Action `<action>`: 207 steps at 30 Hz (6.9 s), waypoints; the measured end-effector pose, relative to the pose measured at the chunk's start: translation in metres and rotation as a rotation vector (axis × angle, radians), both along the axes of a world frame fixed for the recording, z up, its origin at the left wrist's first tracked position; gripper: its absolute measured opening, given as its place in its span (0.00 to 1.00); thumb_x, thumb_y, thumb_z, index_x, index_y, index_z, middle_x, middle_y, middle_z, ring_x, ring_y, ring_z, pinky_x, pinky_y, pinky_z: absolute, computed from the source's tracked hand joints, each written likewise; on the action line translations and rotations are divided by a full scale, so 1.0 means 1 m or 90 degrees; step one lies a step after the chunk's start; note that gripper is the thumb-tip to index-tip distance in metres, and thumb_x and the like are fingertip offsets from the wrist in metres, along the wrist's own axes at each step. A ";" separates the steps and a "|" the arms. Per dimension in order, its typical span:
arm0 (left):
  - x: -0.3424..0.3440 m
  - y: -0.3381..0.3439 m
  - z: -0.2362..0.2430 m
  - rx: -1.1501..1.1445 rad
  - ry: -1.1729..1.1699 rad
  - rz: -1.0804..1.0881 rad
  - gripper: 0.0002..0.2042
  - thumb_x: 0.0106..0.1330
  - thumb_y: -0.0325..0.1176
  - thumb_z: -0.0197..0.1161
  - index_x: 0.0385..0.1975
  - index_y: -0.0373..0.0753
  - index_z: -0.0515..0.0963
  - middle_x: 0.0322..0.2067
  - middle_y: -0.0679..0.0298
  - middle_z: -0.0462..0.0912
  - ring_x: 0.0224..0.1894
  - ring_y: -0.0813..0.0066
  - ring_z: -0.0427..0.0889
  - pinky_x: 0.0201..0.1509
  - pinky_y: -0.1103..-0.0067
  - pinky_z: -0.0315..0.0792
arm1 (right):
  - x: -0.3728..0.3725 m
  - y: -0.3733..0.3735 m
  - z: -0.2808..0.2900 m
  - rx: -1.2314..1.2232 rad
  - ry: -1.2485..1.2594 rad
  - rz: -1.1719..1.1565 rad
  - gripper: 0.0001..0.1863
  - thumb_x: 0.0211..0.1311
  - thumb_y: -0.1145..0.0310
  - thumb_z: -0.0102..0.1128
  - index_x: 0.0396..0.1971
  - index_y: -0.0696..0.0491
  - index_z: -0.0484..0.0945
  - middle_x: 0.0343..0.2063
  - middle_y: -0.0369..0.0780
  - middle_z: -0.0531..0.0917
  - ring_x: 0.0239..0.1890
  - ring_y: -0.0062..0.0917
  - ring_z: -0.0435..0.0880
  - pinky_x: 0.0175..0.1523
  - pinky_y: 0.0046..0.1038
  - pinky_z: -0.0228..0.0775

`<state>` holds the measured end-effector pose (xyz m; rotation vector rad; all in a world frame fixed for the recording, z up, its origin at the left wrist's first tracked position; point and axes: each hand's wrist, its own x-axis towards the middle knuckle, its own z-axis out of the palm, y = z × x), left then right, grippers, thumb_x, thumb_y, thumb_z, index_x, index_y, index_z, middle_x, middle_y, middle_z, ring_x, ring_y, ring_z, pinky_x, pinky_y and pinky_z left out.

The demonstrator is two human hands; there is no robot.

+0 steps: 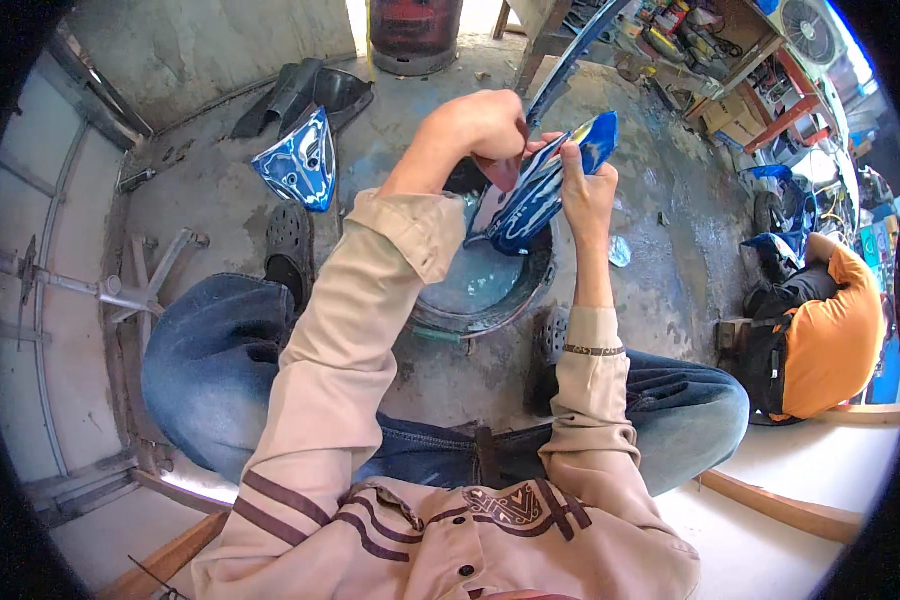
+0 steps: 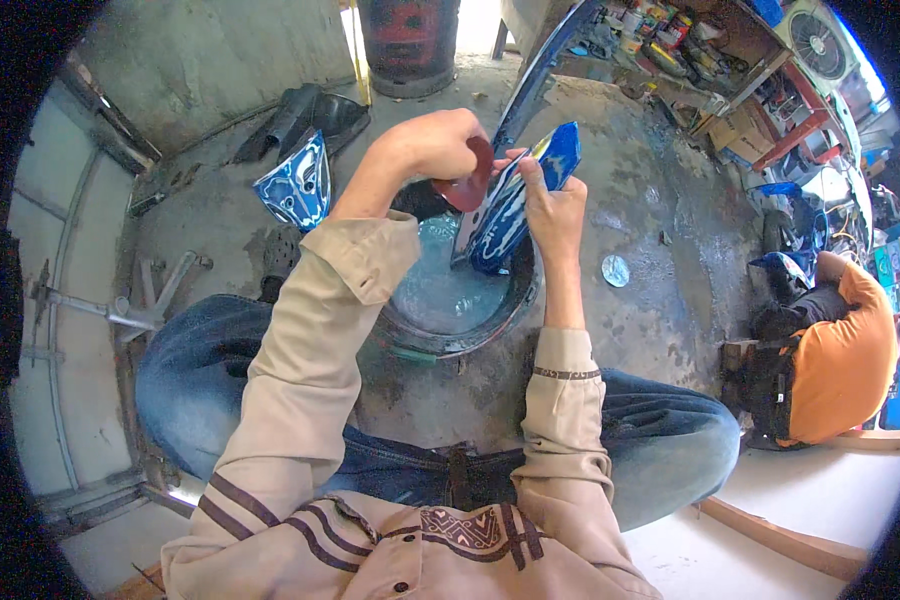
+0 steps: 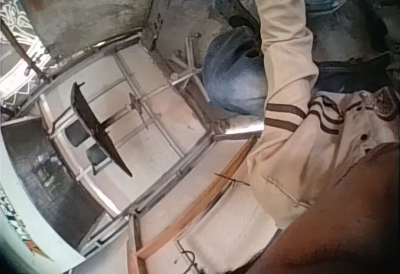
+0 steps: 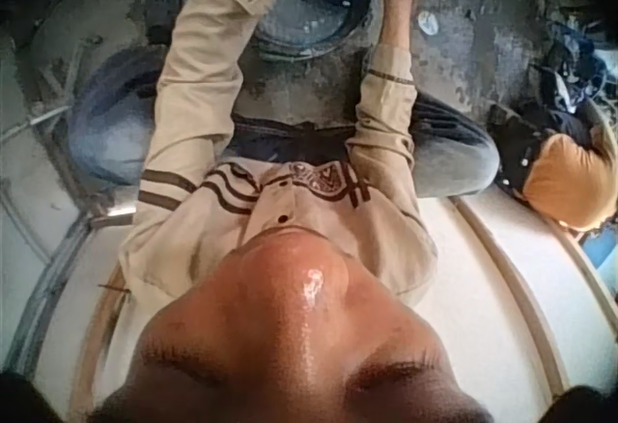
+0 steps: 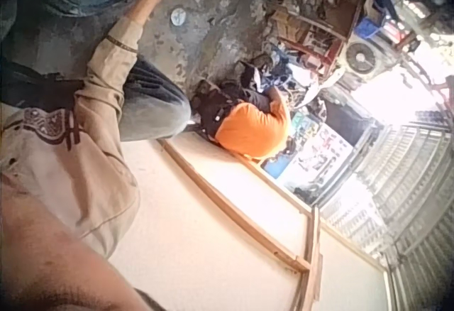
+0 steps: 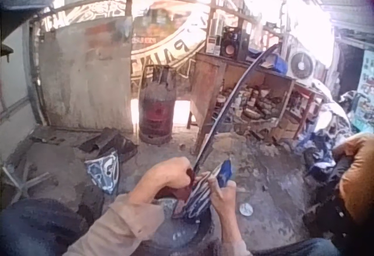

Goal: The person is sanding a blue and white fairing with a sanding disk. They dip the fairing and the disk into a bucket of water while rubbing the surface.

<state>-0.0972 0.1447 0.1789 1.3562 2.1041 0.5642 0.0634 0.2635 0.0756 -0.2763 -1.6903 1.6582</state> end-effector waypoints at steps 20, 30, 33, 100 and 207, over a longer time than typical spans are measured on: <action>-0.016 -0.047 -0.173 0.180 0.060 0.242 0.21 0.58 0.27 0.65 0.53 0.37 0.88 0.46 0.44 0.90 0.52 0.46 0.90 0.56 0.62 0.82 | 0.001 0.000 -0.006 -0.078 0.005 -0.108 0.12 0.74 0.68 0.71 0.42 0.65 0.87 0.35 0.47 0.92 0.36 0.28 0.93 0.43 0.30 0.86; -0.022 -0.082 -0.231 0.299 -0.070 0.377 0.15 0.63 0.26 0.69 0.50 0.35 0.87 0.43 0.49 0.92 0.48 0.55 0.92 0.55 0.65 0.81 | 0.010 0.007 -0.031 -0.046 0.039 -0.154 0.11 0.75 0.72 0.67 0.42 0.67 0.84 0.34 0.49 0.91 0.36 0.33 0.93 0.44 0.34 0.86; -0.034 -0.092 -0.232 0.331 -0.085 0.400 0.16 0.65 0.25 0.69 0.53 0.34 0.86 0.45 0.54 0.93 0.49 0.63 0.91 0.57 0.68 0.81 | 0.013 0.008 -0.017 -0.063 0.077 -0.157 0.11 0.75 0.72 0.68 0.42 0.67 0.85 0.34 0.49 0.91 0.36 0.34 0.93 0.44 0.34 0.86; 0.023 -0.104 -0.175 0.664 -0.385 0.627 0.16 0.71 0.26 0.68 0.57 0.31 0.83 0.50 0.58 0.90 0.52 0.69 0.88 0.59 0.72 0.79 | 0.010 -0.088 -0.065 -0.466 0.330 -0.327 0.28 0.84 0.47 0.48 0.62 0.58 0.72 0.60 0.48 0.84 0.62 0.47 0.84 0.70 0.52 0.75; 0.062 -0.144 -0.223 0.403 0.332 0.012 0.24 0.71 0.23 0.57 0.68 0.37 0.77 0.67 0.53 0.80 0.74 0.48 0.74 0.78 0.62 0.69 | 0.071 -0.059 -0.099 0.319 -0.406 0.075 0.24 0.77 0.52 0.62 0.49 0.62 0.85 0.37 0.59 0.88 0.44 0.55 0.89 0.48 0.47 0.77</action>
